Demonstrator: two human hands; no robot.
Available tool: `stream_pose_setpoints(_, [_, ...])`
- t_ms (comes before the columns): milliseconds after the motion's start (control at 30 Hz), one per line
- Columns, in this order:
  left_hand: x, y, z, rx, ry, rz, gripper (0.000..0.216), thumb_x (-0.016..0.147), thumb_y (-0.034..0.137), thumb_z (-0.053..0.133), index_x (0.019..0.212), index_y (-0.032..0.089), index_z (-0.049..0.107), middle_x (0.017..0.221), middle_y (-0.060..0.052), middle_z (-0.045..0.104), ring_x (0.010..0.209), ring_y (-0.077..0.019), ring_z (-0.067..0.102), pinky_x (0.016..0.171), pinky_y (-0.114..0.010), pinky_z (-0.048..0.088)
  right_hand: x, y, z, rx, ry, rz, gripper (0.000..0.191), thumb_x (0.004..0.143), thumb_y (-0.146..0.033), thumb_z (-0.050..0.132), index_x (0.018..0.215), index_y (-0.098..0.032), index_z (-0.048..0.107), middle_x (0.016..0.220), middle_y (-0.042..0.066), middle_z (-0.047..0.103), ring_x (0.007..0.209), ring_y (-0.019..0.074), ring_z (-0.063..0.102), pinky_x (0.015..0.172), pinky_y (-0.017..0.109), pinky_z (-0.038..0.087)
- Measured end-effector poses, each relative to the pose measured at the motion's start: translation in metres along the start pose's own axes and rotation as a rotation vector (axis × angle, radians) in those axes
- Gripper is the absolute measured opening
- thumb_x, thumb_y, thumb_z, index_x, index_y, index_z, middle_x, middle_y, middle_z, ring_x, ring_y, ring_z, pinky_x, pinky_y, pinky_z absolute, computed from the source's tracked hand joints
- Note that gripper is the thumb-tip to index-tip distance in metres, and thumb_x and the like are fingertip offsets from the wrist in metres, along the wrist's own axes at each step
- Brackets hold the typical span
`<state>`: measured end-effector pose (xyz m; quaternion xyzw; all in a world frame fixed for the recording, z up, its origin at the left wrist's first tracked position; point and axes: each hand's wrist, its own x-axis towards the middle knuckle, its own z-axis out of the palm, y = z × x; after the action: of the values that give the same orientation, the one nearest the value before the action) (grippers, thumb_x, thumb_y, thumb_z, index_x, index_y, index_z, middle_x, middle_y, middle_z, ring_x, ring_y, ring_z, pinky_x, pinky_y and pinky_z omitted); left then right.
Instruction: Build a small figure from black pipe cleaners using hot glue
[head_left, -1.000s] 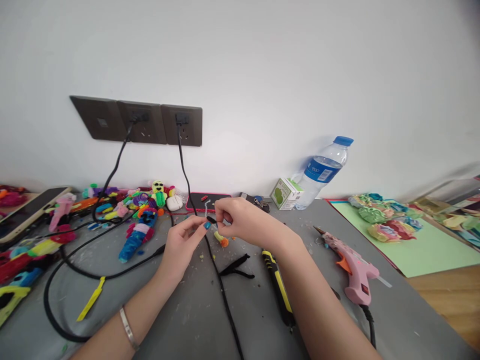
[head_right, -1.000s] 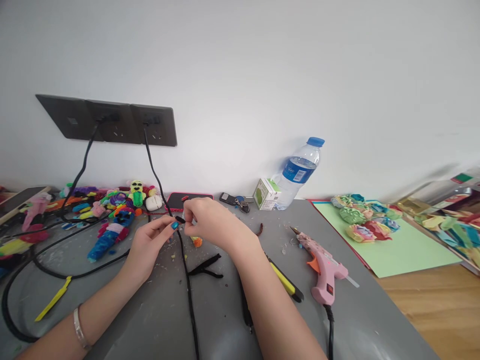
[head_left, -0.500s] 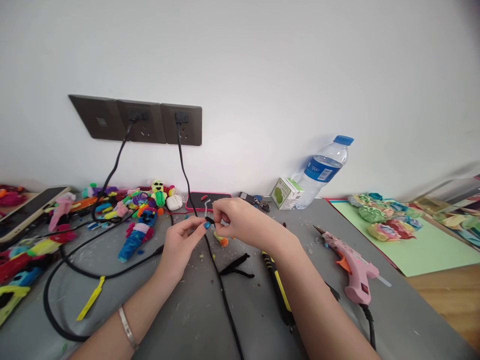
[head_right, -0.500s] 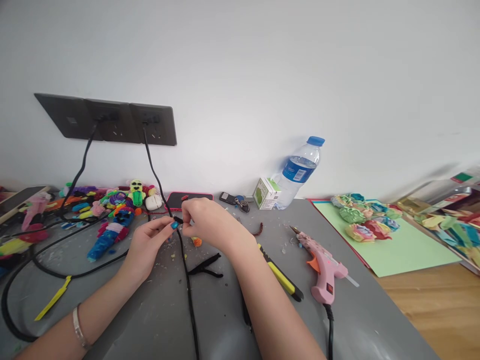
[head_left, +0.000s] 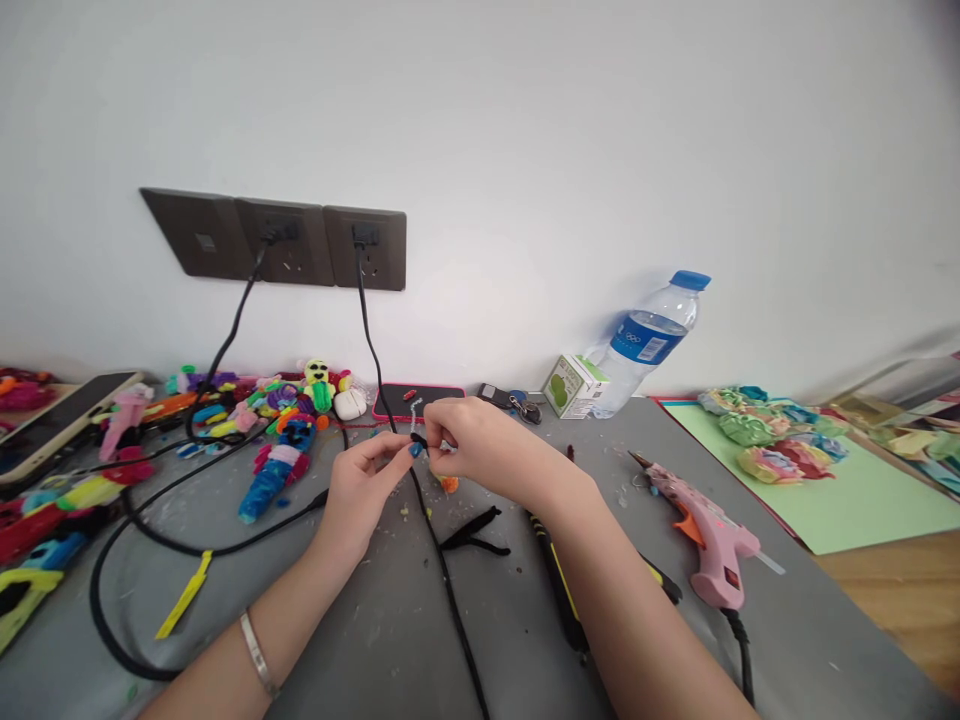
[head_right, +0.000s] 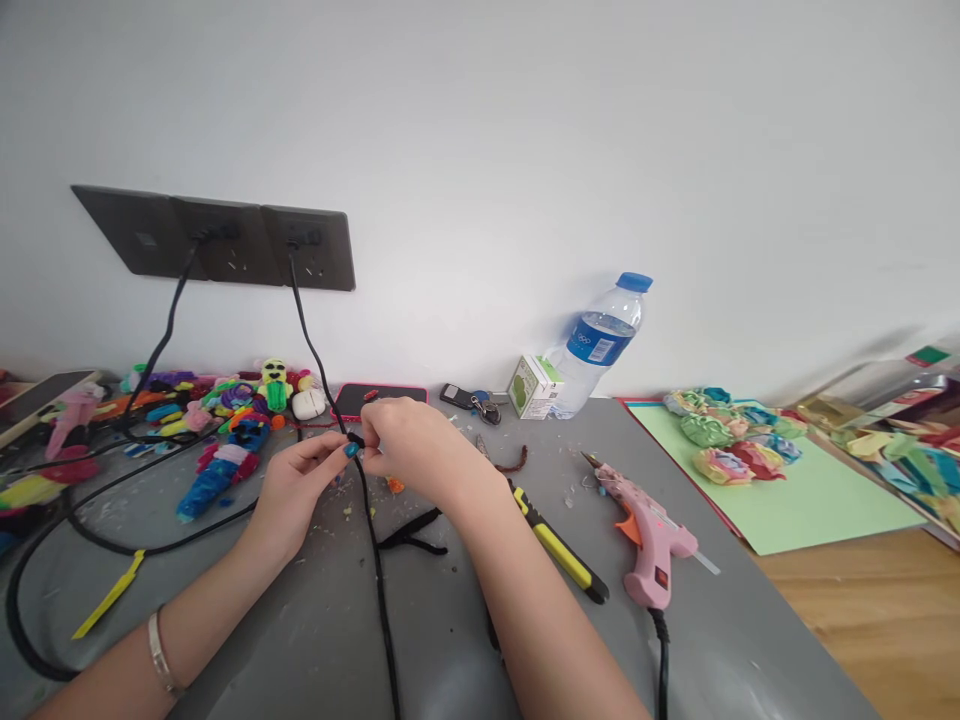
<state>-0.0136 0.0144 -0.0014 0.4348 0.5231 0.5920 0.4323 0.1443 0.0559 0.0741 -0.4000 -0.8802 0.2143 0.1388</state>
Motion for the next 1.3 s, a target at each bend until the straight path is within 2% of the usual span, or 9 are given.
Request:
stream_pose_setpoints(500, [0.000,-0.003,-0.002,0.027,-0.004,0.021,0.023,0.065,0.039,0.080,0.073,0.017,0.077,0.077,-0.006,0.073,0.070,-0.0183,0.060,0.061,-0.026,0.047,0.000,-0.012,-0.003,-0.060,-0.037,0.072,0.022,0.072,0.000,0.056,0.069,-0.020,0.045,0.073,-0.001,0.056,0.064,0.0121,0.041,0.058,0.024,0.025])
stream_pose_setpoints(700, [0.000,0.000,0.000,0.002,0.018,-0.002,0.020,0.063,0.036,0.080,0.070,0.017,0.075,0.072,-0.003,0.070,0.065,-0.0153,0.055,0.060,-0.025,0.044,-0.002,-0.015,-0.003,-0.046,-0.027,0.083,0.023,0.073,0.000,0.057,0.069,-0.019,0.045,0.073,-0.002,0.056,0.065,0.0117,0.041,0.059,0.025,0.025])
stream_pose_setpoints(867, [-0.001,0.000,0.001,-0.048,0.077,-0.052,0.023,0.060,0.037,0.083,0.069,0.017,0.076,0.070,-0.003,0.069,0.061,-0.0131,0.051,0.057,-0.024,0.041,-0.002,-0.008,-0.002,0.046,0.017,0.031,0.019,0.074,-0.002,0.057,0.069,-0.019,0.048,0.071,-0.003,0.054,0.064,0.0108,0.042,0.059,0.023,0.027])
stream_pose_setpoints(1033, [0.003,-0.004,0.001,-0.166,0.185,-0.136,0.036,0.051,0.041,0.089,0.074,0.016,0.078,0.070,-0.002,0.068,0.059,-0.0109,0.049,0.055,-0.024,0.040,-0.005,0.005,-0.008,0.177,0.081,-0.024,0.013,0.079,-0.008,0.056,0.072,-0.018,0.055,0.070,-0.004,0.055,0.063,0.0108,0.046,0.060,0.023,0.032])
stream_pose_setpoints(1300, [0.001,0.003,0.002,-0.186,0.182,-0.160,0.038,0.045,0.041,0.091,0.069,0.016,0.076,0.065,0.000,0.063,0.057,-0.0098,0.045,0.054,-0.024,0.037,-0.005,0.011,-0.011,0.264,0.085,-0.045,0.009,0.084,-0.011,0.060,0.088,-0.018,0.062,0.081,-0.001,0.061,0.073,0.0127,0.055,0.066,0.023,0.041])
